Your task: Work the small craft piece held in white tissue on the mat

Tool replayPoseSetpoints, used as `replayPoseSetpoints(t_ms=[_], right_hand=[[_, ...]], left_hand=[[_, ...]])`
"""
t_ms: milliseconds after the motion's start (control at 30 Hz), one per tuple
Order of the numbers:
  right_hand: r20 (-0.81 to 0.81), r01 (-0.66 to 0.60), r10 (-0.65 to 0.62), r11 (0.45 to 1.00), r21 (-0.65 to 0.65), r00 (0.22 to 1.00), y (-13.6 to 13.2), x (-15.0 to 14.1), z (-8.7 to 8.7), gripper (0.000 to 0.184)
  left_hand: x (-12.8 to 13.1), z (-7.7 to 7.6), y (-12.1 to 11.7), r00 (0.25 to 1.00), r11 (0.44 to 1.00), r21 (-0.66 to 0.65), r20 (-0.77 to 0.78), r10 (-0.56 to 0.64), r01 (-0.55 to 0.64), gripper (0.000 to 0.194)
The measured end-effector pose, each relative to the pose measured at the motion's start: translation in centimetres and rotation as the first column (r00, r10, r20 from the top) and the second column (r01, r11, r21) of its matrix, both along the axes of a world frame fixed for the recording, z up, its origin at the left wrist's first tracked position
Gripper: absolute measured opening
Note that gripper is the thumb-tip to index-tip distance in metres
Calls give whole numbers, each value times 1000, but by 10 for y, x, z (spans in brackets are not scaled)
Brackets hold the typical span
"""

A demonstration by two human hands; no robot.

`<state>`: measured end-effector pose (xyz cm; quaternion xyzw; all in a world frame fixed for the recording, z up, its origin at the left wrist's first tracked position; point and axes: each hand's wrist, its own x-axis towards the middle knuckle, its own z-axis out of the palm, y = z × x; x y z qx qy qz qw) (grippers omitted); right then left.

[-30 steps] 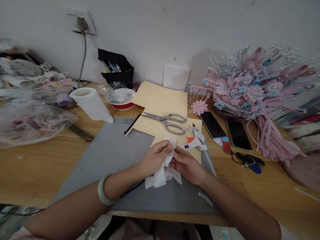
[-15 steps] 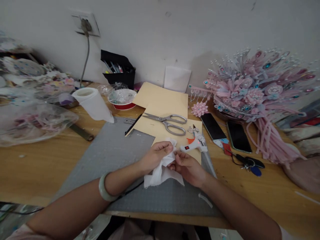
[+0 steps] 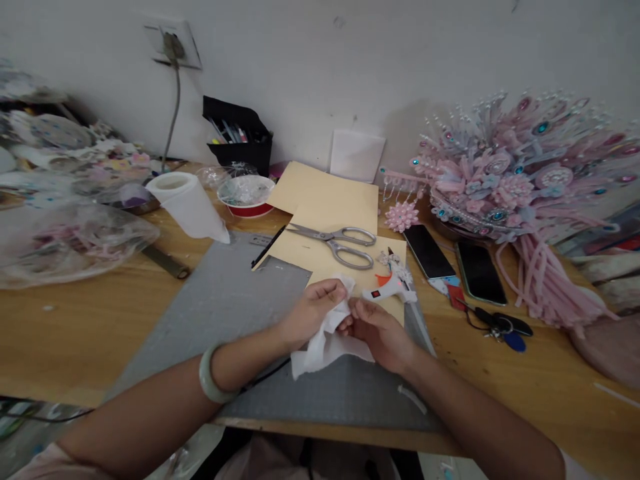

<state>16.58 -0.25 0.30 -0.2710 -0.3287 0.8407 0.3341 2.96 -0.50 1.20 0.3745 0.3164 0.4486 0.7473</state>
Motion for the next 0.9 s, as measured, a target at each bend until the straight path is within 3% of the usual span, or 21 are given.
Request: replayPoseSetpoints(t_ms=[167, 333, 500, 700, 900], right_hand=[[35, 72, -71, 997, -41, 997, 3, -2, -4, 21], [82, 80, -79, 997, -13, 994, 1, -3, -3, 11], [65, 79, -75, 995, -56, 995, 1, -3, -5, 12], [20, 22, -20, 995, -100, 1000, 0, -1, -6, 15], [-74, -5, -9, 982, -190, 997, 4, 1, -10, 18]], left_hand=[[3, 0, -4, 989, 999, 45, -149, 25, -18, 25], [2, 0, 0, 985, 1000, 17, -172, 0, 3, 23], [2, 1, -1, 975, 997, 78, -222, 26, -9, 26], [4, -2, -5, 998, 997, -67, -63, -31, 27, 25], [2, -4, -2, 994, 988, -125, 82, -77, 87, 25]])
